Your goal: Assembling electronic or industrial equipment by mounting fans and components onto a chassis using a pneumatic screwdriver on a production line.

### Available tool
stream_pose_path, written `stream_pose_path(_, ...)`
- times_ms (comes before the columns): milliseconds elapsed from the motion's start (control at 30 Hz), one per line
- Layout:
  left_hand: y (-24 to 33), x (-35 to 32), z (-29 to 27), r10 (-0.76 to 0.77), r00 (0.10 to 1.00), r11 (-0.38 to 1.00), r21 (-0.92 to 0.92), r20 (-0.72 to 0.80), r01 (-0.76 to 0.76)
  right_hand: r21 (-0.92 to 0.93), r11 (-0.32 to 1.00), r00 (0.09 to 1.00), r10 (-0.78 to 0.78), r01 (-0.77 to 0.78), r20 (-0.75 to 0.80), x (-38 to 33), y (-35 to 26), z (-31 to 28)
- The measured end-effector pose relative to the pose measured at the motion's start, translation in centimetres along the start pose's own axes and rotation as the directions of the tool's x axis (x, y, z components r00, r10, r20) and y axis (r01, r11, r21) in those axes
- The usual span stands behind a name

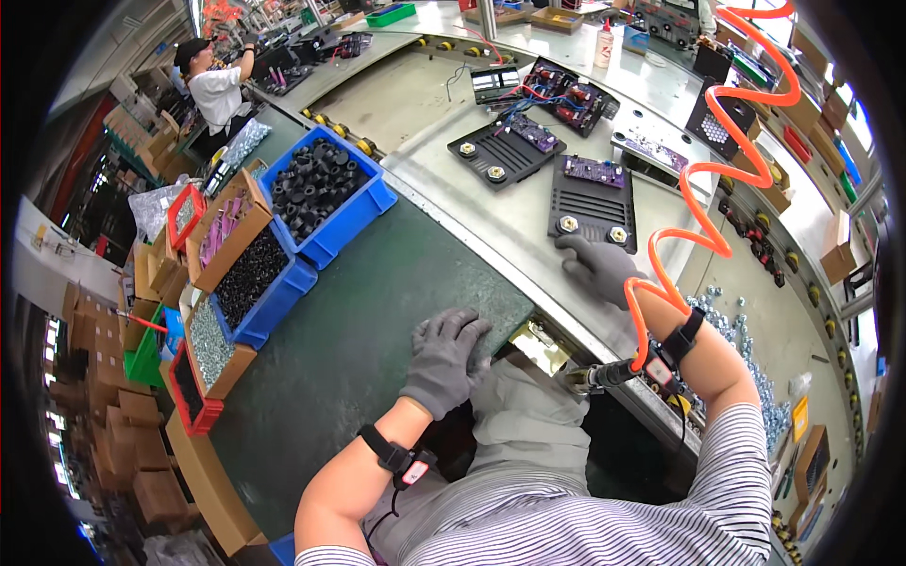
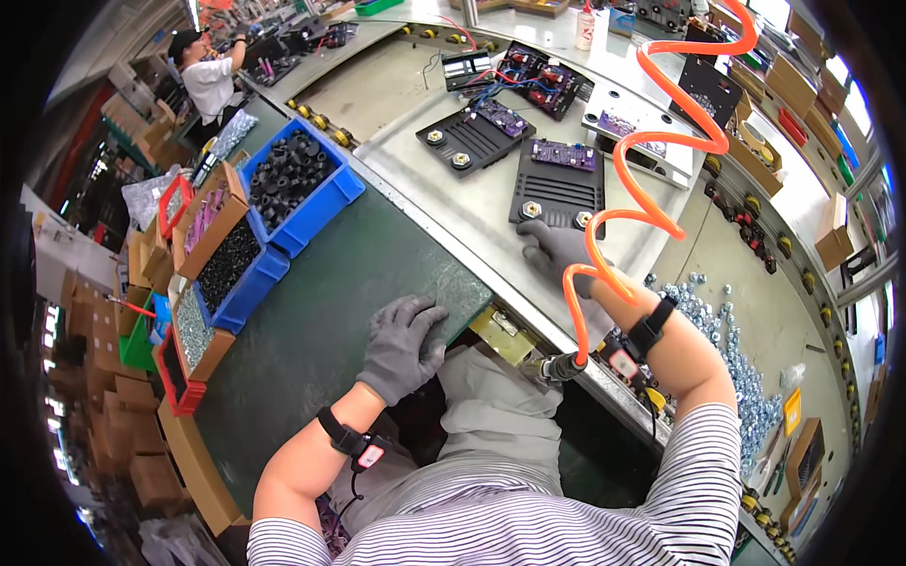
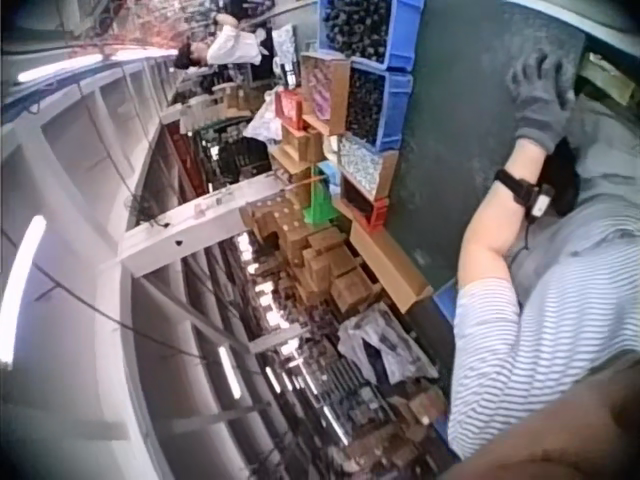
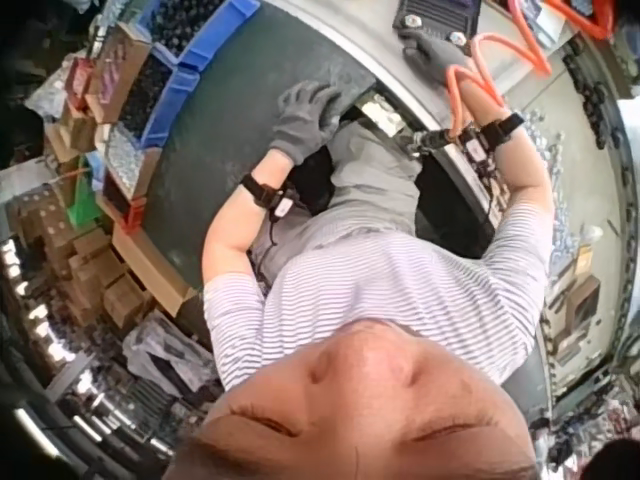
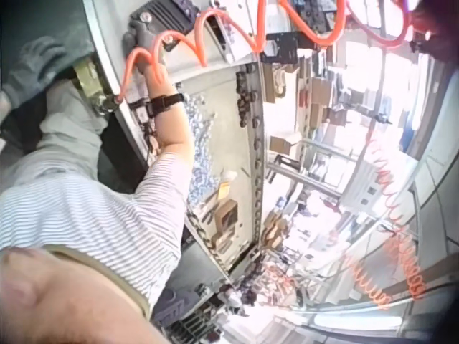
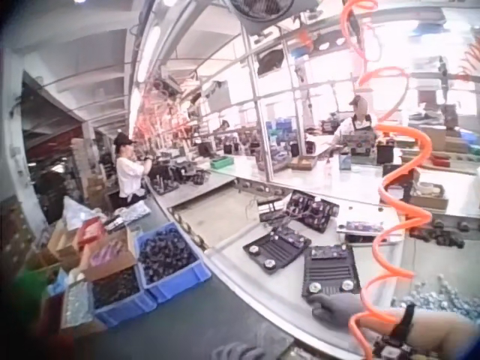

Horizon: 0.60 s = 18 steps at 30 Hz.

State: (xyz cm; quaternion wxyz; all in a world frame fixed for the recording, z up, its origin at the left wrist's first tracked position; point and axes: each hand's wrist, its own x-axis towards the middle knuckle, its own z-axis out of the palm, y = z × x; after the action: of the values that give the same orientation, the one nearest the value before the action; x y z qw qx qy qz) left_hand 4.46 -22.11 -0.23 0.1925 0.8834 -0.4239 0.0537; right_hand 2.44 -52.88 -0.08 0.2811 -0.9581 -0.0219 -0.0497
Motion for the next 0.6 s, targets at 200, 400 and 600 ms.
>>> stream_pose_path(200, 0.1, -0.4, 0.2, -0.002, 1.000, 1.000, -0.018, -0.025, 0.001, -0.179, 0.982, 0.994, 0.073, -0.057, 0.086, 3.1, -2.6, 1.0)
stream_pose_path(400, -0.3, -0.3, 0.3, -0.001, 0.999, 1.000, -0.028, -0.039, 0.000, -0.293, 0.953, 0.996, -0.060, 0.078, 0.071, 0.7, -2.7, 2.0)
stream_pose_path(600, -1.3, -0.6, 0.4, 0.032, 0.996, 0.999, -0.035, -0.079, -0.035, -0.274, 0.959, 0.996, -0.083, 0.074, -0.022, -1.3, -2.7, 1.8)
